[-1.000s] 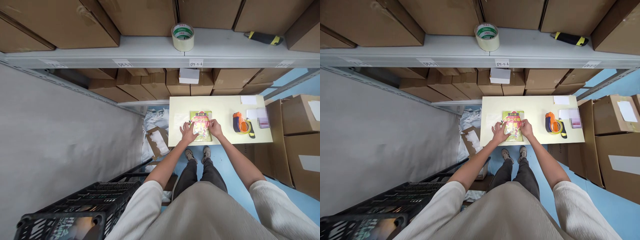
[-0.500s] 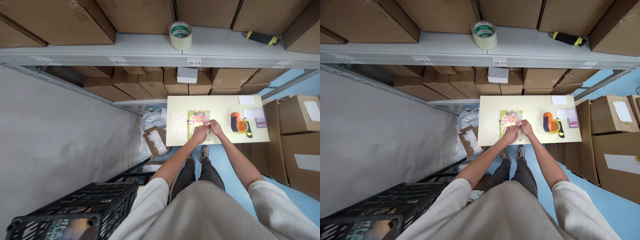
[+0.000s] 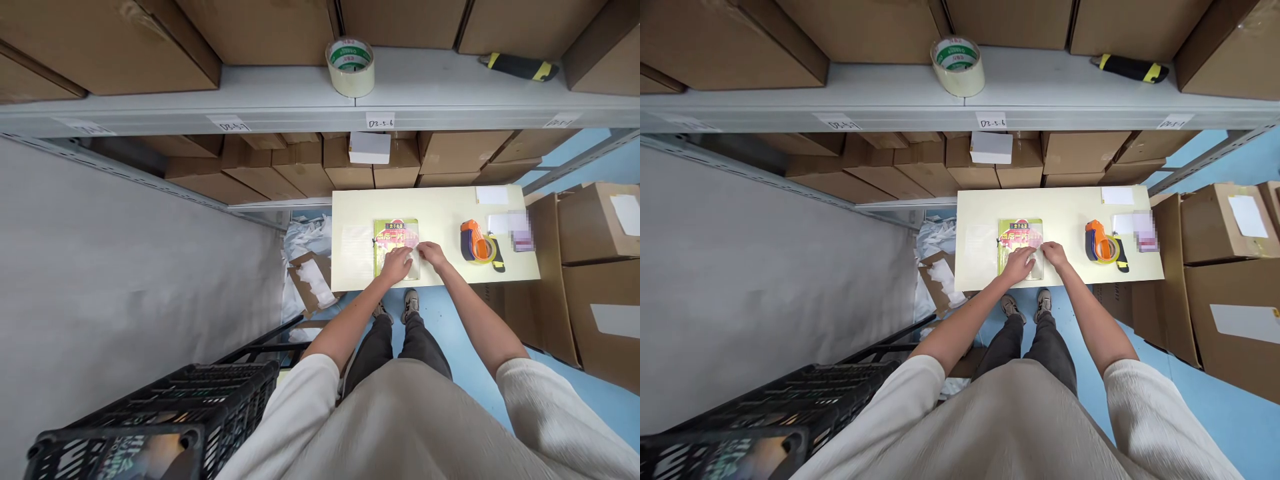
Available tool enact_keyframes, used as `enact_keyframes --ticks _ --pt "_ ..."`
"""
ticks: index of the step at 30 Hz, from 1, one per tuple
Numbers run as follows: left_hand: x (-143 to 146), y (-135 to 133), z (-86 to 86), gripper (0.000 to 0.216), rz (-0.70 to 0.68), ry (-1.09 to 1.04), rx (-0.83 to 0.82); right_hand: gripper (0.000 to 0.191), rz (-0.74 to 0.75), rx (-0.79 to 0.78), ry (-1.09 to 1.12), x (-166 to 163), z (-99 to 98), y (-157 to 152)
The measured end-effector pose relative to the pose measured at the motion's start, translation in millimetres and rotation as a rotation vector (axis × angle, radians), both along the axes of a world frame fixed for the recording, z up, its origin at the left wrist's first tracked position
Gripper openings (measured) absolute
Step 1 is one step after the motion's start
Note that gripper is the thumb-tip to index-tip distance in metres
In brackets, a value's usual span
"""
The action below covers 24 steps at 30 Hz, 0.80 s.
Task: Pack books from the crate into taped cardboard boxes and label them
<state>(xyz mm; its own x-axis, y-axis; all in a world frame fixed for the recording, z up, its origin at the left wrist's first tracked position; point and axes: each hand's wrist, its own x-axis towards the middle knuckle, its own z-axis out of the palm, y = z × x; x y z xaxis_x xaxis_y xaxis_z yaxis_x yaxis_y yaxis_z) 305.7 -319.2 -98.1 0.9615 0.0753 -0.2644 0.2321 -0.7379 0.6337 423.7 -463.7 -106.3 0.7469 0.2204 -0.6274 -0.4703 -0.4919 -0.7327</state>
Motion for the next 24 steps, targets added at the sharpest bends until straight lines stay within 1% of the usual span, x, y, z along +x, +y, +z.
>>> enact_keyframes --ticks 3,7,10,12,14,16,19,22,24 --pt "-1 -1 1.8 0.052 0.036 0.024 -0.032 0.016 0.005 0.02 0.021 -1 3.3 3" --pt "-3 -4 7.6 0.05 0.092 0.001 -0.064 0.027 -0.016 0.046 0.037 -5 13.4 6" --pt "-4 -5 15.2 0.047 0.154 -0.063 -0.119 0.04 -0.026 0.068 0.05 -8 29.3 12" --pt "-4 -4 21.9 0.046 0.231 -0.119 -0.192 0.048 -0.022 0.107 0.051 -11 43.3 20" --pt "-5 2 29.4 0.051 0.333 -0.168 -0.288 0.054 -0.016 0.154 0.05 -13 58.1 30" --pt "-7 12 36.6 0.057 0.44 -0.198 -0.382 0.058 0.01 0.2 0.058 -16 71.7 43" --pt "-14 39 44.3 0.061 0.581 -0.222 -0.496 0.059 0.097 0.289 0.077 -22 85.3 64" --pt "-28 75 45.6 0.061 0.69 -0.259 -0.604 0.052 0.174 0.348 0.079 -28 84.6 82" --pt "-40 101 42.5 0.056 0.728 -0.274 -0.655 0.041 0.196 0.316 0.063 -33 75.4 90"
